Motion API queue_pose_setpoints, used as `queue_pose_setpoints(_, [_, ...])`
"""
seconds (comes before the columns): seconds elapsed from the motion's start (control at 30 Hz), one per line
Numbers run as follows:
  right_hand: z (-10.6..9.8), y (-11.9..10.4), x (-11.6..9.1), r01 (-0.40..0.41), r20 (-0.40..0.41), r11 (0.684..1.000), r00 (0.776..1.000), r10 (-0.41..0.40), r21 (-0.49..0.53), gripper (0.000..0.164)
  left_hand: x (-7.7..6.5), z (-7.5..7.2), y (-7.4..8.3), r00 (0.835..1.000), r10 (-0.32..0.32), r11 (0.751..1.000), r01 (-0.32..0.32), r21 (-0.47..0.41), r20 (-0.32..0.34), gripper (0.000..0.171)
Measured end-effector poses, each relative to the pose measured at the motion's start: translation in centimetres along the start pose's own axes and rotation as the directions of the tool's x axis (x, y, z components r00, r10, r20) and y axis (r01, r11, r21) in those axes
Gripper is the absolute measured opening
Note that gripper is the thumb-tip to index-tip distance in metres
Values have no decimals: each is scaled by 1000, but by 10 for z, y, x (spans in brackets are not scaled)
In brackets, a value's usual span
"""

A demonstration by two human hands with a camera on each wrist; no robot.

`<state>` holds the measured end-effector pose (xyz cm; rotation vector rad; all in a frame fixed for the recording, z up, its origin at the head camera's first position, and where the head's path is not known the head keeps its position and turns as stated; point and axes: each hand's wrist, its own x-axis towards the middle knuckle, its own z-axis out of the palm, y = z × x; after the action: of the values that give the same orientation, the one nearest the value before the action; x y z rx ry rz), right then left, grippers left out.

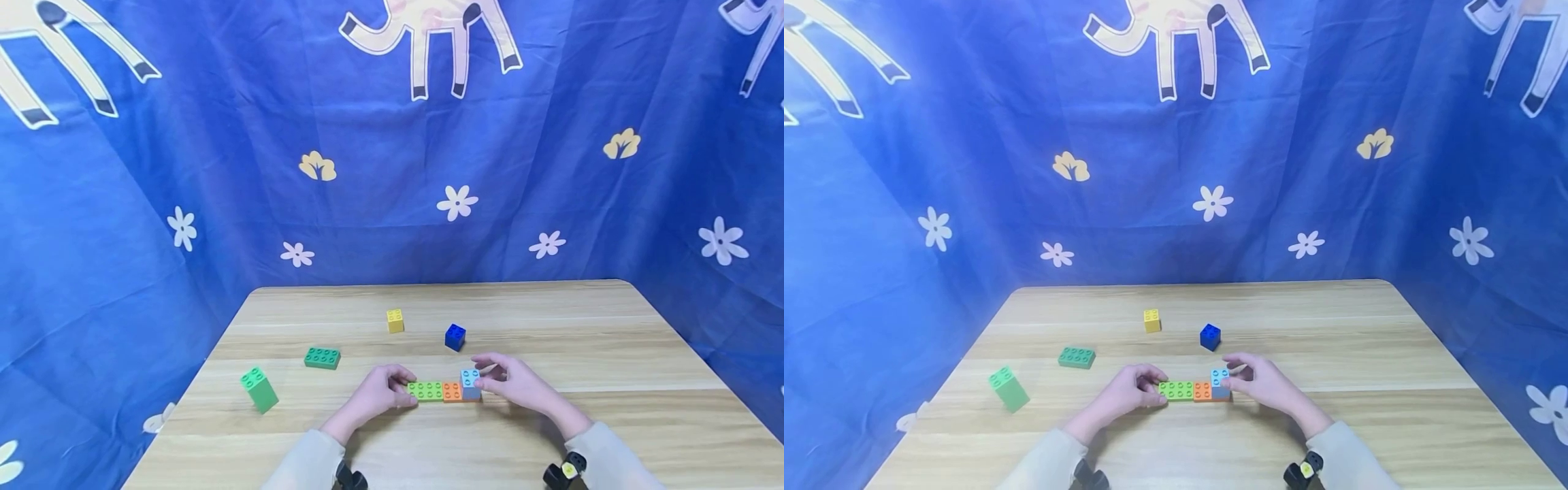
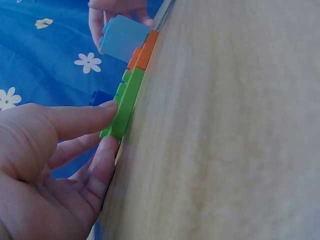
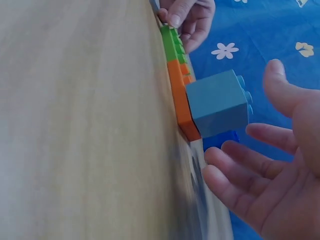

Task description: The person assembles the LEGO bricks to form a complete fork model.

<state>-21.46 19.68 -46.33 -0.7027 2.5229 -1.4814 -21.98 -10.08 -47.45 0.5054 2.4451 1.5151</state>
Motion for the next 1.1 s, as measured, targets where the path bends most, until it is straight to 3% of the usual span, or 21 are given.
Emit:
queue_pose_setpoints(0.17, [-4, -1, 4, -1, -26, 1000, 1000, 1, 7, 48, 1, -1, -2, 1000, -3, 1000, 3, -27, 3, 38])
queue_pose_setpoints(0.33, [-4, 1, 12, -27, -71, 995, 997, 33, 92, 48, -1, -2, -1, 1000, -2, 999, 2, -51, -2, 36])
queue_pose_setpoints(0.67, [-3, 13, 35, -55, -163, 979, 983, 88, 196, 50, -1, -2, -1, 1000, 4, 1000, -4, -12, -3, 33])
queue_pose_setpoints(0.9, [-1, 15, 51, -102, -220, 970, 964, 151, 219, 47, 1, -1, -2, 1000, -9, 1000, 9, 17, -5, 32])
queue_pose_setpoints(1.1, [2, 13, 61, -125, -237, 968, 956, 176, 216, 54, 2, -2, -3, 1000, 0, 1000, 0, 31, -5, 31])
